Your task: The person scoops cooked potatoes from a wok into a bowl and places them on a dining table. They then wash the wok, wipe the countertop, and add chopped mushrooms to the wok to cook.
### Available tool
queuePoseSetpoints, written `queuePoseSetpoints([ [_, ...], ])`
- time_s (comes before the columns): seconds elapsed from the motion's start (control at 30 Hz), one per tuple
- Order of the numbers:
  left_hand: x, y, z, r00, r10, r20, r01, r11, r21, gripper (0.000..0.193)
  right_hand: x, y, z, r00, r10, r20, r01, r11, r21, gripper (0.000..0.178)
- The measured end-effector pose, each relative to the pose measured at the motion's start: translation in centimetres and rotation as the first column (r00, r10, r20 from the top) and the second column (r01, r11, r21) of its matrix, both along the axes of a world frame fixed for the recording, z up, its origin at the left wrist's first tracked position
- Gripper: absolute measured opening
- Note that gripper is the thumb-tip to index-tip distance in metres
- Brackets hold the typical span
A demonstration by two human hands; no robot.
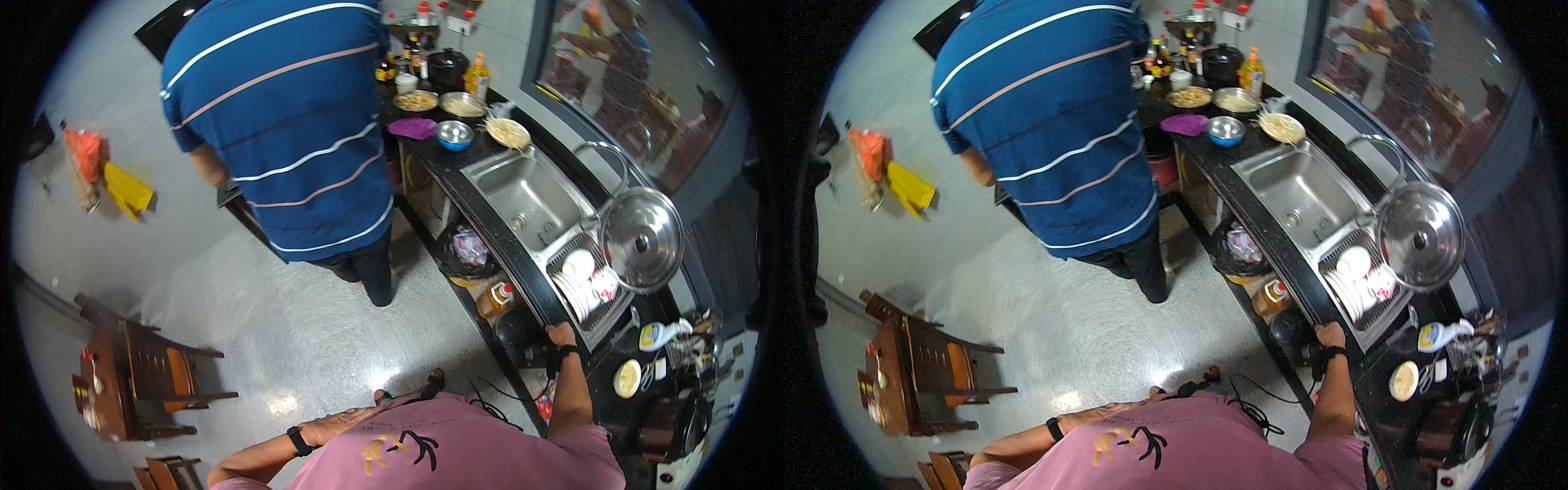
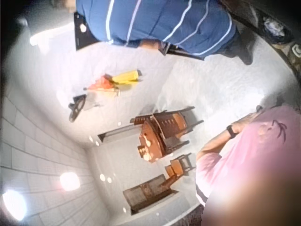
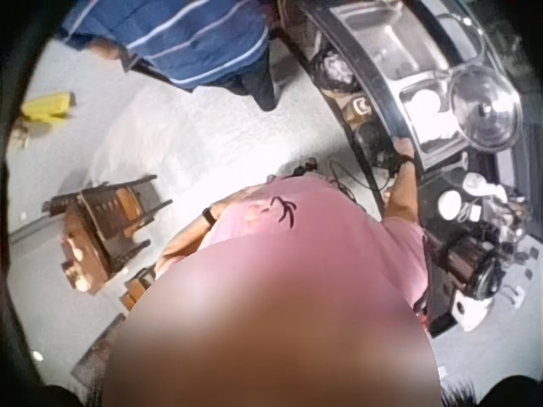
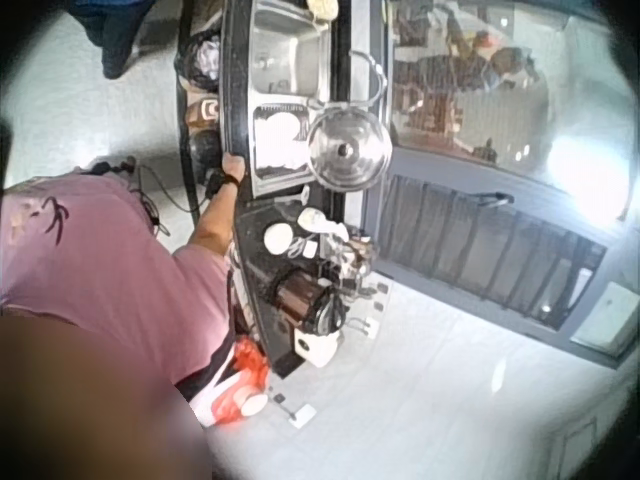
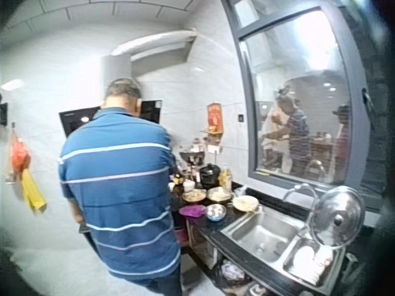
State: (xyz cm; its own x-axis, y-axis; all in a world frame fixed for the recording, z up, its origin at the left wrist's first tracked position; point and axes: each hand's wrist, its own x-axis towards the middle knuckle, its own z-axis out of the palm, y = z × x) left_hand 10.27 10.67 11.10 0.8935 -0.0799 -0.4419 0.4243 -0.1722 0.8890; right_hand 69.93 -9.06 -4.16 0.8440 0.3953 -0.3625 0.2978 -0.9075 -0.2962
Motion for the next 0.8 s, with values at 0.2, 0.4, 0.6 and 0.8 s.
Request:
queuePoseSetpoints([
  [0.2,3.4,3.4,1.6,0.967,-0.233,0.107,0.157,0.869,0.47,0.078,-0.7,3.1,2.7,0.881,-0.096,-0.463,0.313,0.852,0.419,0.03],
  [0.4,7.5,7.4,3.3,0.988,-0.027,0.155,-0.081,0.757,0.648,0.067,-1.7,15.0,8.4,0.797,0.238,-0.555,0.279,0.67,0.688,0.026],
  [0.6,9.0,9.5,2.5,0.918,0.323,0.231,-0.392,0.828,0.402,0.058,-2.1,28.0,10.0,0.751,0.359,-0.555,0.268,0.601,0.753,0.029],
  [0.8,9.4,14.0,0.6,0.877,0.474,0.081,-0.473,0.821,0.32,0.052,-2.8,36.8,10.3,0.685,0.375,-0.625,0.37,0.56,0.741,0.031],
])
